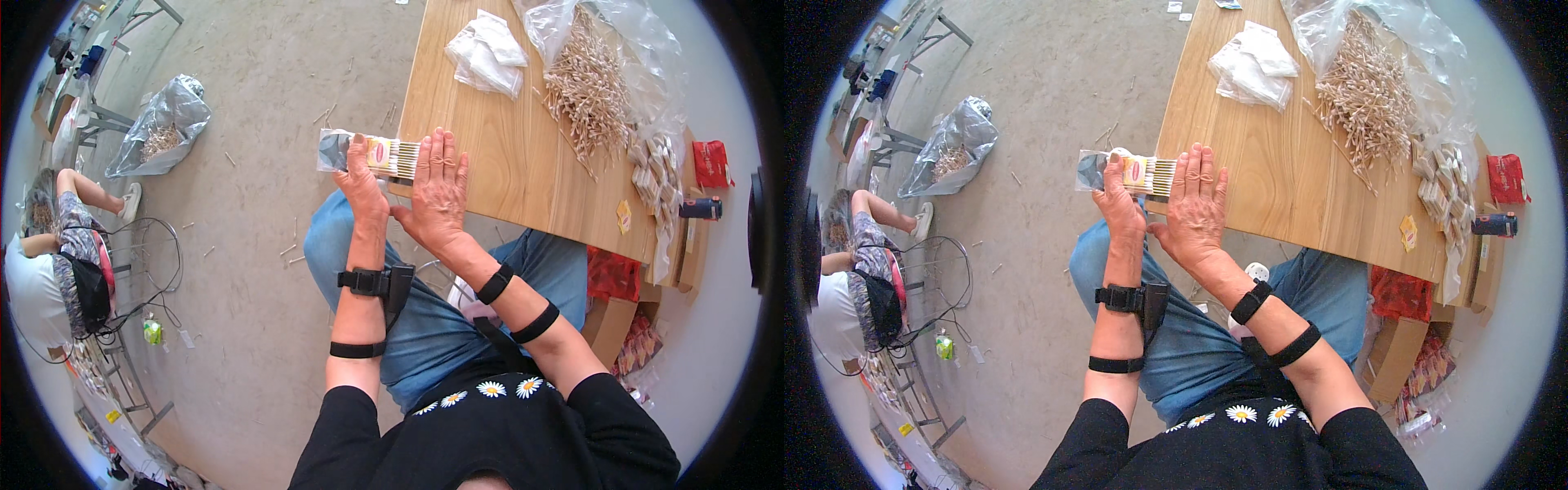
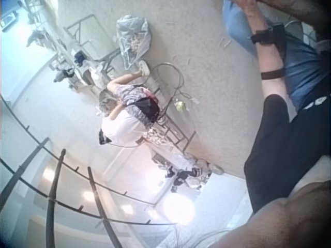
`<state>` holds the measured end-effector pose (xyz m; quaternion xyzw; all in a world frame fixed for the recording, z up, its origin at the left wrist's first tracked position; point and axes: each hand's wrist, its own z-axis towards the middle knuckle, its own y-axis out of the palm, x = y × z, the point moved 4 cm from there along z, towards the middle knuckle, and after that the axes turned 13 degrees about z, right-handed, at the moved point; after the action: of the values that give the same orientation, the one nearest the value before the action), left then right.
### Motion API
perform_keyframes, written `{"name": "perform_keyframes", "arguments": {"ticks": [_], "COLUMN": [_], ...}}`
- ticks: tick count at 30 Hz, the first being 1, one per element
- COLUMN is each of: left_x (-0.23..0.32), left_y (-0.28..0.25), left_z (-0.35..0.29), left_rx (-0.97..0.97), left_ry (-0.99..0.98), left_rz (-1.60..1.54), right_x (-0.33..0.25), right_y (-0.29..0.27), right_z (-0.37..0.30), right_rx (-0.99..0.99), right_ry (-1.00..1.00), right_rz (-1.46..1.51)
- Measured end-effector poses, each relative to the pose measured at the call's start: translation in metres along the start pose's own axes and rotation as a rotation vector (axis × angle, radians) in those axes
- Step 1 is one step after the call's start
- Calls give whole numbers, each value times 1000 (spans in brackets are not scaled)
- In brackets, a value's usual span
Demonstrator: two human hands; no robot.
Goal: The person picks up a plastic bag, removes a small card, and sets it aside before gathering cotton swabs into a row. They then place a sticker on the bundle and slide it into a plastic sleeve, repeating the process with more swabs.
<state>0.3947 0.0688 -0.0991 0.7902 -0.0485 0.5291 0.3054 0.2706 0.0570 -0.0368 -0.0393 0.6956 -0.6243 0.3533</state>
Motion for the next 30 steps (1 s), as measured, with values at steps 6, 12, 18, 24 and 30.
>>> {"name": "perform_keyframes", "arguments": {"ticks": [6, 12, 18, 24, 30], "left_x": [-4, -6, -8, -8, -6], "left_y": [-1, -2, -4, -3, -6], "left_z": [1, 3, 4, 4, 6], "left_rx": [18, 17, 3, 3, 8], "left_ry": [-11, 0, 15, 21, 19], "left_rz": [-4, 2, -1, 19, 11], "right_x": [-1, 0, -2, -7, -9], "right_y": [-1, 3, 3, 6, 7], "right_z": [0, 1, 1, 4, 4], "right_rx": [-9, 7, 12, 13, 7], "right_ry": [2, -27, -28, -71, -70], "right_rz": [-6, 23, 42, 33, 44]}}
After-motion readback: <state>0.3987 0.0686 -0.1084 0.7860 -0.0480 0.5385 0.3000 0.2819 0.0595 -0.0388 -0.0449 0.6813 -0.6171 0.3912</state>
